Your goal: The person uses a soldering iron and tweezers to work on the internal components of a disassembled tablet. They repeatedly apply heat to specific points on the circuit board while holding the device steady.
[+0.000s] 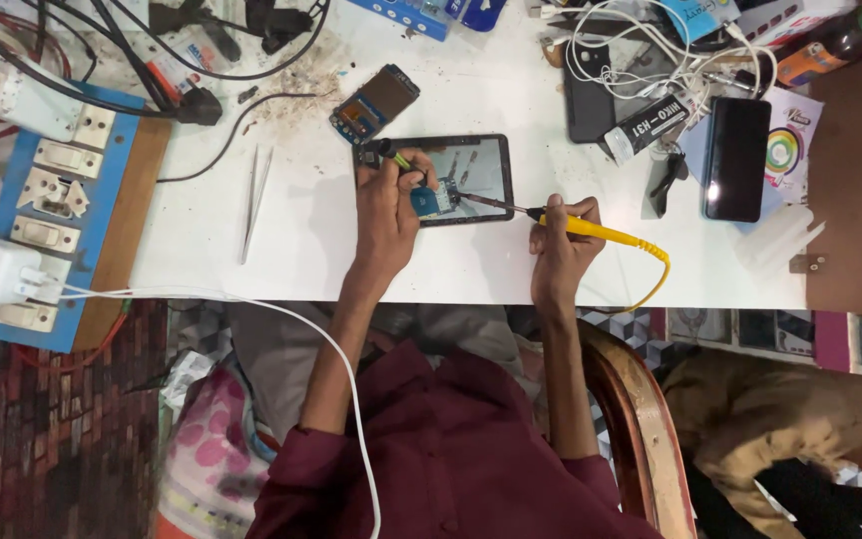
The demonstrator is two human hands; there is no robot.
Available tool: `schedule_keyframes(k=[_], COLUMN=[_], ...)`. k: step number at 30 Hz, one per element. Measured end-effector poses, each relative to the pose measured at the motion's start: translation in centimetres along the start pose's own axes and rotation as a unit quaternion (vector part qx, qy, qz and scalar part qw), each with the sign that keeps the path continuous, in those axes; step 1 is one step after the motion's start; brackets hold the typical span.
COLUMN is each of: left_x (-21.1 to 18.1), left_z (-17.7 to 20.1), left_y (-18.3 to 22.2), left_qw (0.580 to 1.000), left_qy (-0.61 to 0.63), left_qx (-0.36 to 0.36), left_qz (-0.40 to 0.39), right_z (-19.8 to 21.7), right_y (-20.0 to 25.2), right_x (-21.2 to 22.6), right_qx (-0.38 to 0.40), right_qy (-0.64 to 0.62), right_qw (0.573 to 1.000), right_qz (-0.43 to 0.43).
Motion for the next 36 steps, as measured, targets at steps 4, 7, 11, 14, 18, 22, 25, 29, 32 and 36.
schedule_keyframes(k=[4, 7, 11, 14, 18, 22, 25, 29, 32, 36], left_x=[0.1, 0.5, 0.5, 0.4, -0.2, -0.5, -0.4, -0.3, -0.4, -0.4], left_z=[0.0, -0.1, -0.2, -0.2, 0.2, 0.2, 0.0, 0.1, 0.0, -0.1], left_y=[0.0, 0.3, 0.0, 0.2, 0.1, 0.1, 0.1, 0.1, -0.2, 0.1], left_qw=[1.000, 0.999, 1.000, 1.000, 1.000, 0.999, 0.999, 1.000, 1.000, 0.999], left_qy=[0.030, 0.042, 0.028, 0.015, -0.005, -0.027, -0.028, 0.012, 0.013, 0.019], left_qx=[0.002, 0.001, -0.012, -0.013, -0.004, -0.011, -0.013, -0.016, -0.017, -0.025], left_qz=[0.001, 0.016, 0.002, -0.006, -0.003, 0.016, 0.013, 0.024, 0.021, 0.035], right_z=[-0.1, 0.2, 0.6, 0.9, 0.9, 1.1, 1.5, 1.3, 1.3, 1.2], right_y=[-0.1, 0.2, 0.0, 0.0, 0.0, 0.1, 0.3, 0.3, 0.0, 0.2], right_x=[-0.2, -0.6, -0.9, -1.2, -1.3, -1.4, -1.4, -1.5, -1.3, -1.2], right_qx=[0.006, 0.017, 0.023, 0.013, 0.009, 0.004, 0.004, -0.008, 0.004, 0.015], right_qy=[0.014, 0.010, -0.003, -0.017, -0.032, -0.030, -0.040, -0.050, -0.056, -0.034], right_qw=[1.000, 1.000, 1.000, 1.000, 0.999, 1.000, 0.999, 0.999, 0.998, 0.999], right_qz=[-0.002, -0.004, 0.004, 0.004, 0.001, -0.007, -0.002, -0.009, -0.002, 0.010])
Point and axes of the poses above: each hand's wrist, its own y-axis away from the middle knuckle, its own z-axis out of the back of the hand, x = y × z, the point moved 1 cm from there along -y, towards the middle knuckle, and after that the axes turned 9 degrees about x, right-handed, at the moved point
